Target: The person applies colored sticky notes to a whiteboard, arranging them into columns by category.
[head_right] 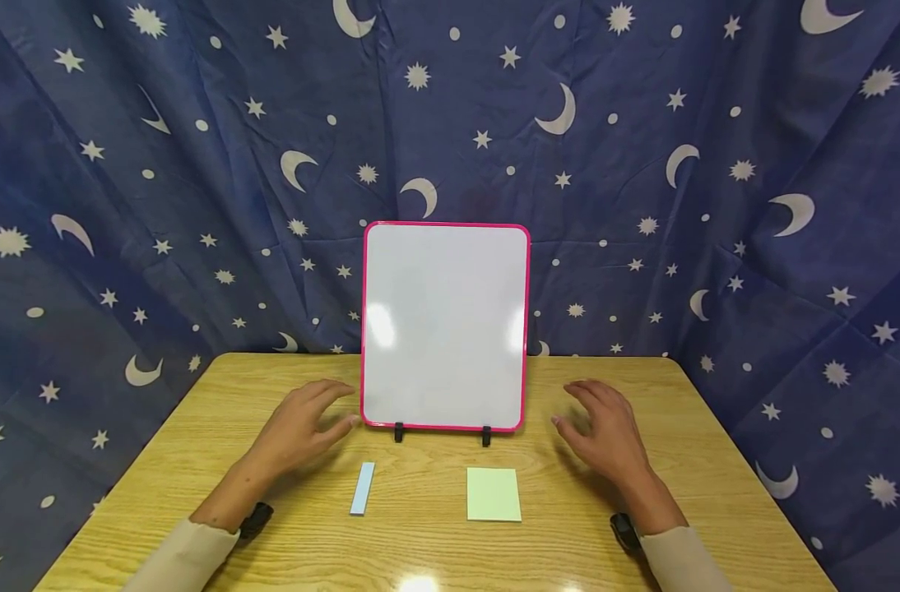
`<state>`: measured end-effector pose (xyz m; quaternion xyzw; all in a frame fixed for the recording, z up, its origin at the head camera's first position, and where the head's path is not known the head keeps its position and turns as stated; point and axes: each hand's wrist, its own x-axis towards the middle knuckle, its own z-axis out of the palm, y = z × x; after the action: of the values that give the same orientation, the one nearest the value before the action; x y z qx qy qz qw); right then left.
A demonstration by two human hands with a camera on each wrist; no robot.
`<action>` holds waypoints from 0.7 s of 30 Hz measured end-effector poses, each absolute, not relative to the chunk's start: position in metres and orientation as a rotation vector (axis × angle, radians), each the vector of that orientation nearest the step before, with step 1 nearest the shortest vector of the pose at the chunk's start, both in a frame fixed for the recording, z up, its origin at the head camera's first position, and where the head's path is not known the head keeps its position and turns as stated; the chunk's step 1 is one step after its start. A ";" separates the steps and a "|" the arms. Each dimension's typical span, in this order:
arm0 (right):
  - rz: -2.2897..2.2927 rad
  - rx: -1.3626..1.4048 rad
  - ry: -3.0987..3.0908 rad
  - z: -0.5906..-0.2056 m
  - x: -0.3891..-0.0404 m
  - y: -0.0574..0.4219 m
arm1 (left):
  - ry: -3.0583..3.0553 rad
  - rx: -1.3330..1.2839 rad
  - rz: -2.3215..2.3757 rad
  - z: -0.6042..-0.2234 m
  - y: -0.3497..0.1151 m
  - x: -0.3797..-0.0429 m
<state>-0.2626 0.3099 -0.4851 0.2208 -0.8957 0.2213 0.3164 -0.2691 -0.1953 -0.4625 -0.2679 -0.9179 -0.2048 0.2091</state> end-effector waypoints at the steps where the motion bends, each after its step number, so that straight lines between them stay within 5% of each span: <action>1: 0.586 0.587 -2.360 -0.485 -0.262 0.310 | -2.551 -0.754 -0.574 -0.462 -0.194 -0.269; 21: 0.604 0.673 -2.354 -0.484 -0.259 0.299 | -2.533 -0.828 -0.524 -0.456 -0.173 -0.268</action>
<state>-0.2591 0.2986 -0.4838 0.2543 -0.8889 0.2280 0.3052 -0.2680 -0.1729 -0.4556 -0.2978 -0.9116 -0.1887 0.2113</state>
